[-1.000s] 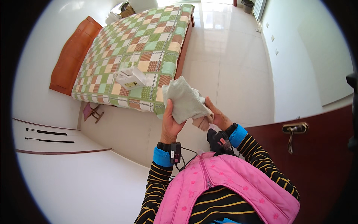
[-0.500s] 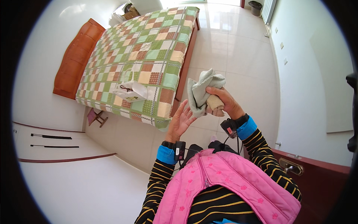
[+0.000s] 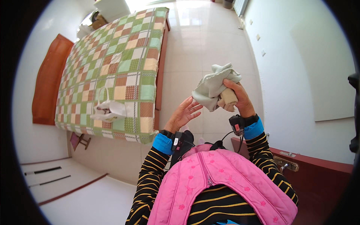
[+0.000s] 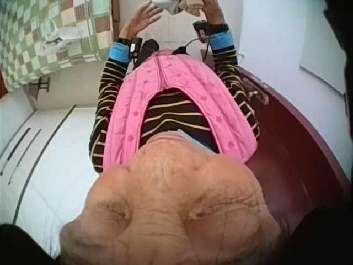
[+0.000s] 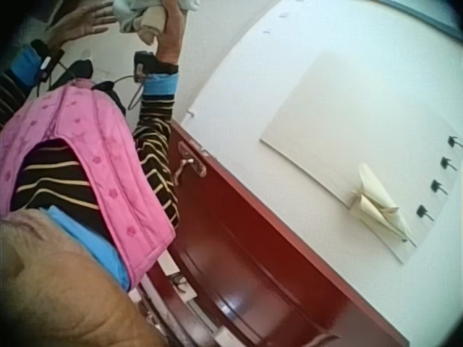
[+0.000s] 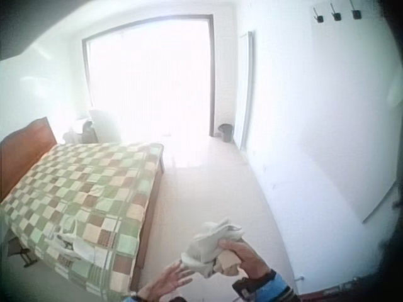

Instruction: The person walks through a living room and bedroom, picks up a white paper bag and a patterned pouch, places them on a bed, then picks up two folded cloths from a stool and folds them together by hand.

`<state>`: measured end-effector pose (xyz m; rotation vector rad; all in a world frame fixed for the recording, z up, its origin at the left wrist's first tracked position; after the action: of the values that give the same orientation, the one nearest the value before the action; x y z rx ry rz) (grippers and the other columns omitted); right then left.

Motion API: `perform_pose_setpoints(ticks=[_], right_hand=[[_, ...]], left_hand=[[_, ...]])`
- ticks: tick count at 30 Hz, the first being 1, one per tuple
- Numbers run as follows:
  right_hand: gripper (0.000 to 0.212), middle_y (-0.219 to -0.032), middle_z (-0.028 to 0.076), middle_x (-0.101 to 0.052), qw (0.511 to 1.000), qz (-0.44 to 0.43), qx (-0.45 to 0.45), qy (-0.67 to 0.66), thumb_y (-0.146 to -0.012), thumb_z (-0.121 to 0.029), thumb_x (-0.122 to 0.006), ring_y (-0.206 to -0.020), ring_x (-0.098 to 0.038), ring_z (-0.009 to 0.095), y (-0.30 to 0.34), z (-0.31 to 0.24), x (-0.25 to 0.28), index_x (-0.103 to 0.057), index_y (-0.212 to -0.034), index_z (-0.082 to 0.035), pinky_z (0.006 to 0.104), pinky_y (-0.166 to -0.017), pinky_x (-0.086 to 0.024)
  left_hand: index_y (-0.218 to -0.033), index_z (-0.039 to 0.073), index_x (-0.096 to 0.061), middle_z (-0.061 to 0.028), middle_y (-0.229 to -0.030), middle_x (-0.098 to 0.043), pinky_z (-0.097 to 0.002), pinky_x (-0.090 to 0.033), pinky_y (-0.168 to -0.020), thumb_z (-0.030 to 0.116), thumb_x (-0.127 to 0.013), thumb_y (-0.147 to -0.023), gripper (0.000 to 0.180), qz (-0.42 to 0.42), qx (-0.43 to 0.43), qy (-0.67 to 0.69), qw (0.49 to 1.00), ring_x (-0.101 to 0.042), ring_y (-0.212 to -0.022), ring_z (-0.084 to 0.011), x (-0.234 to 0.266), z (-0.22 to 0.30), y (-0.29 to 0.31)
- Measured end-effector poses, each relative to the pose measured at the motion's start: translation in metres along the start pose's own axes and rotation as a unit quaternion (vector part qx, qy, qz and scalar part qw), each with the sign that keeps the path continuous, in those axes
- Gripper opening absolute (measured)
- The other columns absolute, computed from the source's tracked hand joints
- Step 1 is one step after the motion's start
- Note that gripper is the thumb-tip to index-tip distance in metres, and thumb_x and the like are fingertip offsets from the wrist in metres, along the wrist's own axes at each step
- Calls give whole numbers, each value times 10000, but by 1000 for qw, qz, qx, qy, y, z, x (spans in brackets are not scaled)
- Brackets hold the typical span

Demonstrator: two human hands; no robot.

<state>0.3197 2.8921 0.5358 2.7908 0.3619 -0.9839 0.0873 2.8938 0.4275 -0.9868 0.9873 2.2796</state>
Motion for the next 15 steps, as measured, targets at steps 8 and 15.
perform_pose_setpoints(ticks=[8,15], right_hand=[[268,-942,63,-633,989,141,41,-6,-908,-217,-595,-790,-622,135,-23,-30,24,-556,-1126,-66,262,-659,-531],[196,-923,23,-628,934,312,92,147,-906,-160,-603,-782,-607,102,-28,-36,22,-589,-1073,-57,235,-660,-515]], left_hand=[[-1373,95,-401,-85,-1310,-516,-370,-432,-979,261,-544,-945,480,-17,40,-112,993,-497,-1198,-215,8,68,-39],[-1334,84,-447,-84,-1301,-522,-365,-429,-981,244,-542,-944,432,-86,92,-118,985,-503,-1187,-210,4,85,-78]])
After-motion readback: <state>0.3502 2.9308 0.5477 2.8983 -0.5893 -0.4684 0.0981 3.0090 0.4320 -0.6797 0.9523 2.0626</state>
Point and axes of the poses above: each hand's wrist, its own y-axis away from the middle knuckle, its own x-axis out of the back of the hand, z = x × y, the point moved 2 cm from there along -y, towards the middle knuckle
